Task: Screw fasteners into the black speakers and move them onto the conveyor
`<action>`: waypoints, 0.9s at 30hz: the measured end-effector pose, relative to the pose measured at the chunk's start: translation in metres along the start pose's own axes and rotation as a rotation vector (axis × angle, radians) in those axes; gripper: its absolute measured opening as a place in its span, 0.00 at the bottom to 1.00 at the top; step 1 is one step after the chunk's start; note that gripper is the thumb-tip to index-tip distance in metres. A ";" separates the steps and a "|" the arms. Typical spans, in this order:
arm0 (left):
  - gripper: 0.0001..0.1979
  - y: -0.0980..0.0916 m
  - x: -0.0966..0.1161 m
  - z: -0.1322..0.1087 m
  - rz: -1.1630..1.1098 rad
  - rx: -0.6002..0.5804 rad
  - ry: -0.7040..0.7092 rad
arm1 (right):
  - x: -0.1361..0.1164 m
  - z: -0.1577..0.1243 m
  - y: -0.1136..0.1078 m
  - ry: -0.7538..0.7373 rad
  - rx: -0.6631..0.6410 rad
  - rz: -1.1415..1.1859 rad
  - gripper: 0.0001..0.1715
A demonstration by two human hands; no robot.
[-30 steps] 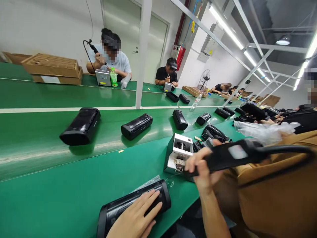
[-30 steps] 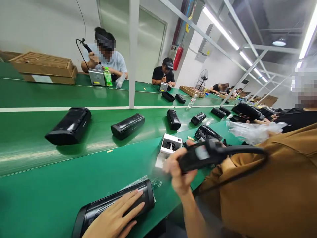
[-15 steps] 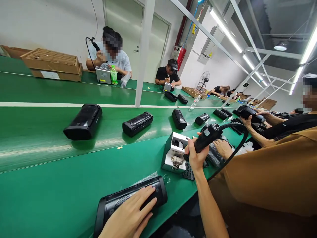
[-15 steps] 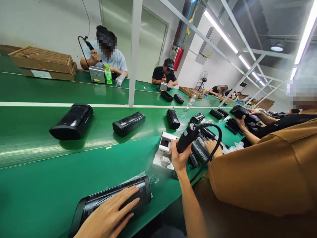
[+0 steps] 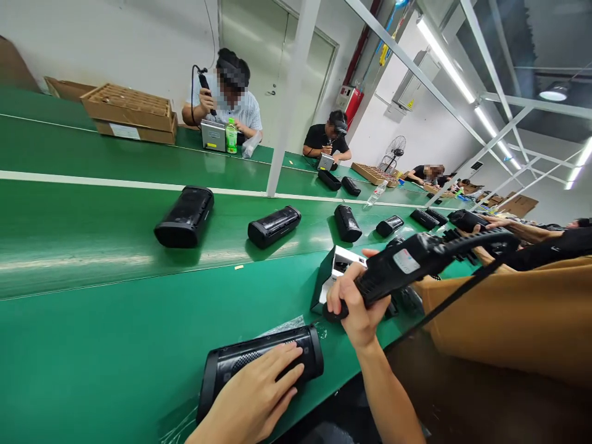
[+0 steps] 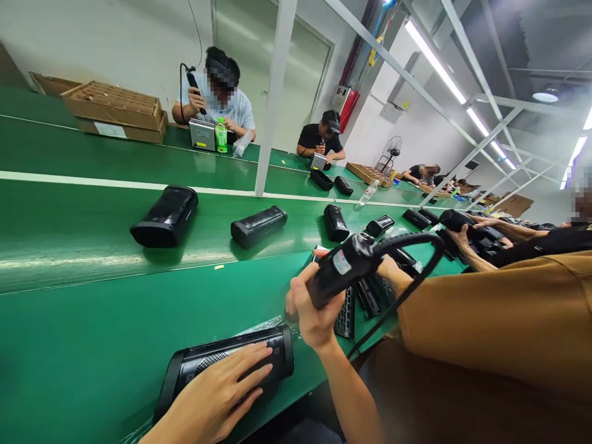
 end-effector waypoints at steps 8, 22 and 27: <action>0.16 0.002 -0.002 -0.002 -0.050 0.000 -0.028 | 0.017 -0.001 0.008 0.032 -0.017 -0.014 0.23; 0.15 -0.006 0.001 0.002 -0.030 0.004 -0.035 | 0.028 -0.016 -0.005 0.017 -0.013 -0.064 0.20; 0.15 -0.006 0.004 0.001 -0.037 0.004 -0.026 | 0.018 -0.013 -0.005 0.017 -0.005 -0.033 0.16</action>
Point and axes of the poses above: each hand's wrist, its own z-axis towards the middle knuckle, its own y-axis out of the palm, x = y × z, the point moved 8 cm from there along z, towards the middle knuckle, and after that the axes turned 4 degrees about -y, right-handed, at the moved point
